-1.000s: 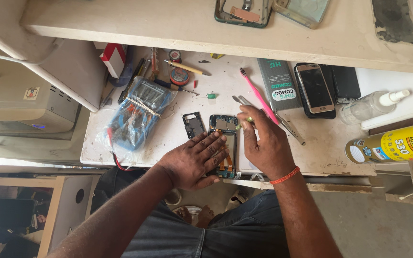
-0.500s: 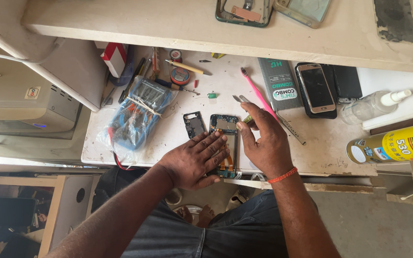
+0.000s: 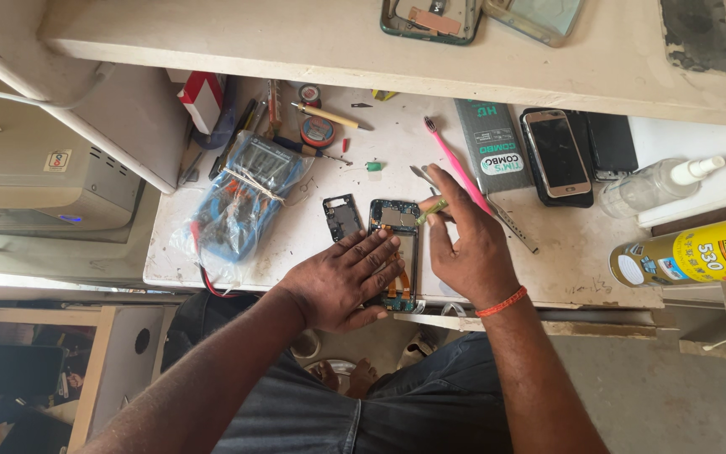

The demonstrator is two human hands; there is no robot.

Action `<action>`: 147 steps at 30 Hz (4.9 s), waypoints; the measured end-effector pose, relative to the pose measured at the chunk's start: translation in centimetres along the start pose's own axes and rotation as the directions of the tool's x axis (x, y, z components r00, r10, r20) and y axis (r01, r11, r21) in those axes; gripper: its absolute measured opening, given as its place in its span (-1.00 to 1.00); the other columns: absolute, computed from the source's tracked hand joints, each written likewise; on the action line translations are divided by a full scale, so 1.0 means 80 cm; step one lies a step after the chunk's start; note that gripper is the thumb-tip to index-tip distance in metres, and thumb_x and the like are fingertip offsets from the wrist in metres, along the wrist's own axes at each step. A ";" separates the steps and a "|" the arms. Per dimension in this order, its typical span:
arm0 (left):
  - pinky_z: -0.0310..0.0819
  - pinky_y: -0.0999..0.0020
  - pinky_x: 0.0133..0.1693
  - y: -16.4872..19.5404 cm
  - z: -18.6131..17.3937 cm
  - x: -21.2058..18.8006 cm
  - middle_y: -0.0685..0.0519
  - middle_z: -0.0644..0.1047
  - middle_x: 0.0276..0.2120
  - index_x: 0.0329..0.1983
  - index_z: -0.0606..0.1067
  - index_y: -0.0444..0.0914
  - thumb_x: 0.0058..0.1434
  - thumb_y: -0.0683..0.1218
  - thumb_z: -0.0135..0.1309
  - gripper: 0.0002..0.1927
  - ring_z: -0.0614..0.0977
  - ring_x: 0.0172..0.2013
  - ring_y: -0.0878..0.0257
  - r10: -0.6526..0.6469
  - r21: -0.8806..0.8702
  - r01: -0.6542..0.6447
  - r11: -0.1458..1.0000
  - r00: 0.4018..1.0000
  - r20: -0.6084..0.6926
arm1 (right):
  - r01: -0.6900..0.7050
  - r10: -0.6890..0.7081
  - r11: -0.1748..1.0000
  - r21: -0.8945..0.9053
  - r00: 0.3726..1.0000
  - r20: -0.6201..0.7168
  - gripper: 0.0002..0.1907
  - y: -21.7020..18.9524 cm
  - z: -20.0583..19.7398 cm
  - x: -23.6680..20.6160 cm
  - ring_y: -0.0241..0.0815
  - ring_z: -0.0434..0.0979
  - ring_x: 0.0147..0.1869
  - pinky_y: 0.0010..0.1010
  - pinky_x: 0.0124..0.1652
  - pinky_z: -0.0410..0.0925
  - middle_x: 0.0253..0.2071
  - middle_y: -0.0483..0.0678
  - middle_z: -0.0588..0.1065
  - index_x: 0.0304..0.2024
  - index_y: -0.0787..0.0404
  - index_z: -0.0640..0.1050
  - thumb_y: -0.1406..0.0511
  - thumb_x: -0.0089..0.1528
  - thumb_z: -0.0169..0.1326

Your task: The person uses a screwdriver and tweezers to remove screws and lift a small component from a disassembled mobile phone on a workbench. They then use a toothbrush to clean the interior of the phone chassis.

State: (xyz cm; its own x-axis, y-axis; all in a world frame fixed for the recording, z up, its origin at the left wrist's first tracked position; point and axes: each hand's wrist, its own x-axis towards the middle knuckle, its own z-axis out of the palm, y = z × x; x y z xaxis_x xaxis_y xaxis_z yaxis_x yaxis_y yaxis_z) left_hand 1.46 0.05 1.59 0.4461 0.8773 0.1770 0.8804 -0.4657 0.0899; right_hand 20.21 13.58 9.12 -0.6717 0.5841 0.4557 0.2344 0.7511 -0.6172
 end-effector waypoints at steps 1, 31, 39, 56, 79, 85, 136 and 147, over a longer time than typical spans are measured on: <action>-0.11 0.02 0.44 0.000 0.000 0.000 -0.21 0.19 0.45 0.45 0.22 -0.26 0.35 0.34 -0.23 -0.22 0.14 0.46 -0.05 0.000 -0.002 0.000 1.000 1.000 -0.001 | 0.017 -0.017 1.000 0.018 1.000 0.000 -0.38 0.000 0.000 0.001 -0.08 0.68 0.03 -0.30 0.02 0.49 -0.03 0.06 0.60 0.39 0.22 0.34 0.51 0.27 0.07; -0.09 0.00 0.43 -0.001 0.003 -0.001 -0.24 0.20 0.44 0.43 0.24 -0.29 0.32 0.31 -0.16 -0.22 0.17 0.46 -0.09 0.004 -0.032 -0.005 0.999 1.000 -0.028 | 0.119 -0.126 0.991 -0.065 0.984 -0.127 -0.46 0.002 0.006 -0.003 -0.05 0.58 0.05 -0.30 0.06 0.45 -0.03 0.09 0.57 0.34 0.24 0.41 0.47 0.30 0.15; -0.08 -0.02 0.42 -0.001 0.004 0.000 -0.25 0.20 0.43 0.42 0.24 -0.30 0.32 0.31 -0.15 -0.21 0.16 0.45 -0.10 0.008 -0.049 -0.009 0.999 1.000 -0.026 | -0.016 0.027 0.996 0.085 0.991 -0.134 -0.50 0.009 0.008 -0.010 -0.18 0.64 0.00 -0.42 0.01 0.51 -0.03 0.00 0.58 0.36 0.24 0.42 0.46 0.34 0.08; -0.10 0.00 0.43 -0.001 0.004 -0.001 -0.23 0.20 0.44 0.43 0.25 -0.27 0.33 0.33 -0.17 -0.21 0.16 0.46 -0.08 0.001 -0.024 -0.001 1.000 1.000 -0.021 | 0.194 -0.207 0.977 -0.090 0.965 -0.161 -0.47 0.006 0.007 -0.003 -0.03 0.58 0.03 -0.31 0.02 0.46 -0.02 0.10 0.58 0.29 0.20 0.45 0.42 0.27 0.24; -0.08 0.00 0.42 -0.001 -0.001 -0.003 -0.24 0.23 0.43 0.41 0.27 -0.28 0.33 0.31 -0.13 -0.23 0.18 0.45 -0.10 0.001 -0.047 -0.004 0.999 0.999 -0.047 | 0.076 -0.082 0.996 -0.049 0.988 -0.134 -0.55 -0.011 0.013 -0.001 -0.09 0.61 -0.03 -0.32 -0.03 0.48 -0.08 0.04 0.56 0.22 0.17 0.54 0.43 0.26 0.22; -0.10 -0.01 0.41 -0.003 0.001 -0.001 -0.27 0.21 0.42 0.41 0.26 -0.30 0.32 0.31 -0.14 -0.22 0.17 0.44 -0.12 0.006 -0.032 -0.007 0.999 1.000 -0.024 | 0.107 -0.106 0.994 0.004 0.988 -0.116 -0.53 -0.014 0.013 0.000 -0.09 0.62 0.01 -0.30 0.03 0.48 -0.05 -0.03 0.58 0.26 0.21 0.51 0.50 0.28 0.11; -0.15 -0.07 0.37 -0.010 0.010 -0.005 -0.33 0.21 0.38 0.40 0.25 -0.31 0.31 0.27 -0.07 -0.24 0.13 0.42 -0.19 0.027 -0.101 -0.032 0.994 0.999 -0.047 | 0.090 -0.093 0.996 -0.025 0.977 -0.194 -0.54 -0.014 0.032 -0.002 -0.04 0.59 -0.07 -0.30 -0.09 0.48 -0.14 0.06 0.51 0.21 0.17 0.54 0.43 0.24 0.20; -0.14 -0.05 0.37 -0.011 0.012 -0.007 -0.33 0.22 0.36 0.42 0.23 -0.29 0.31 0.27 -0.06 -0.23 0.14 0.41 -0.17 0.010 -0.092 -0.014 0.996 0.999 -0.045 | 0.098 -0.112 0.993 -0.072 0.972 -0.208 -0.51 -0.015 0.033 -0.001 -0.06 0.56 -0.08 -0.31 -0.10 0.46 -0.14 0.02 0.50 0.21 0.11 0.53 0.42 0.22 0.22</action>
State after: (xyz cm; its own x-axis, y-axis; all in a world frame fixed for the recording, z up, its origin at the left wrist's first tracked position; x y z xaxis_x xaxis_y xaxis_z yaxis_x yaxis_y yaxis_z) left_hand 0.65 0.10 0.46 0.4472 0.8666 0.2215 0.8553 -0.4867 0.1775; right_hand 18.15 11.79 8.14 -0.5323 0.5479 0.6454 0.2174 0.8253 -0.5212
